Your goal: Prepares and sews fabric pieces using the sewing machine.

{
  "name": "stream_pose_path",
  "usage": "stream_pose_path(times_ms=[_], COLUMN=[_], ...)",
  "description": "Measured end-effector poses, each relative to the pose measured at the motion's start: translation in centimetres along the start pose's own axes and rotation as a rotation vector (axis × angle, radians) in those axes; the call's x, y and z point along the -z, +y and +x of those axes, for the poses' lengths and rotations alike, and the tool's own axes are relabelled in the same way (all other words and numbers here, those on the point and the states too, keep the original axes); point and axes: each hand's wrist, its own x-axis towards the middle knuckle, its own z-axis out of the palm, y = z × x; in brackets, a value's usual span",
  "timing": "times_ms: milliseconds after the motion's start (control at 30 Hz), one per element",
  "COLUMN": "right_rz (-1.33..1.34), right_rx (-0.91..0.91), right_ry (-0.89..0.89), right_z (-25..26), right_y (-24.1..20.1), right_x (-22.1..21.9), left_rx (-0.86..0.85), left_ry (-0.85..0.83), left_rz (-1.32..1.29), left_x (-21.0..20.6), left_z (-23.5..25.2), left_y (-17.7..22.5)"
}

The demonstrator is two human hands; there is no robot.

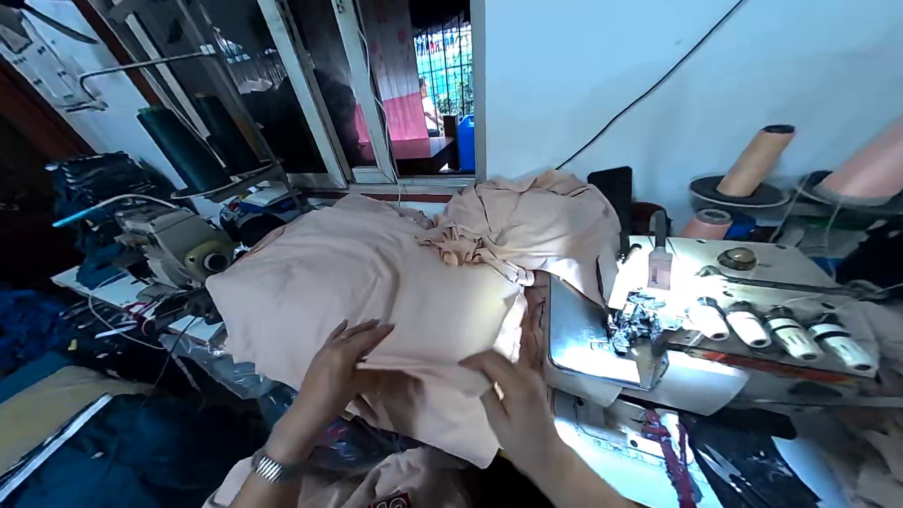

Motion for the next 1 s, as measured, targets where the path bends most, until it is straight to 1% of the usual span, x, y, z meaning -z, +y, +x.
stream_pose_path(times_ms=[67, 133, 200, 233, 267, 300, 333, 367, 400, 467, 500, 567, 633, 667, 767, 867, 933, 1000], right_rz=[0.088, 0.173, 0.196, 0.169, 0.128, 0.104, 0.077, 0.04, 0.009, 0.001, 0.011, 0.012, 0.017, 0.026, 0.041, 0.031, 0.072, 0.197], right_rx=[0.01, 0.072, 0.093, 0.035, -0.077, -0.231, -0.38, -0.492, -0.597, -0.847, -0.954, -1.086, -1.143, -1.153, -1.139, -1.155, -1.213, -1.272], right_ry=[-0.076, -0.141, -0.236, -0.326, -0.468, -0.662, -0.838, -0.937, -0.974, -0.982, -0.952, -0.866, -0.818, -0.818, -0.847, -0.862, -0.859, -0.838], right_z=[-3.4, -6.5, -9.1, -10.5, -11.8, -12.5, -13.0, -13.7, -14.4, -15.7, -16.3, -17.8, -19.4, -20.1, -22.2, -22.7, -22.8, -22.9], right_y=[-0.8, -1.0, -0.6, -0.2, 0.2, 1.0, 2.1, 3.4, 4.3, 5.5, 6.0, 6.5, 6.8, 6.9, 7.1, 7.0, 7.0, 7.0], right_x=[-1.2, -2.4, -3.1, -3.1, -2.8, -2.2, -1.7, -1.2, -0.6, 0.9, 1.6, 2.7, 3.3, 3.6, 3.8, 3.7, 3.6, 3.6], left_rx=[-0.007, 0.004, 0.081, 0.155, 0.239, 0.3, 0.326, 0.318, 0.283, 0.189, 0.138, 0.043, -0.019, -0.051, -0.155, -0.251, -0.233, -0.14], left_ry=[-0.005, -0.007, -0.056, -0.136, -0.26, -0.407, -0.534, -0.63, -0.682, -0.788, -0.844, -0.965, -1.123, -1.171, -1.243, -1.326, -1.347, -1.288], left_rz=[-0.016, 0.023, 0.064, 0.065, 0.057, 0.04, 0.001, -0.066, -0.167, -0.379, -0.459, -0.535, -0.487, -0.455, -0.389, -0.308, -0.264, -0.311], left_x=[1.1, 1.4, 0.8, 0.2, -0.5, -1.4, -2.6, -3.9, -5.3, -8.1, -9.5, -12.2, -14.0, -14.7, -17.2, -18.8, -19.0, -18.8], left_z=[-2.6, -5.4, -8.1, -9.4, -10.4, -11.0, -11.2, -11.2, -11.2, -10.9, -10.7, -10.3, -9.8, -9.7, -10.6, -11.1, -10.9, -10.7], left_y=[0.4, 0.8, 1.3, 1.8, 2.5, 3.2, 4.0, 4.9, 6.0, 8.4, 9.6, 11.5, 13.0, 13.6, 15.1, 16.1, 16.2, 15.7])
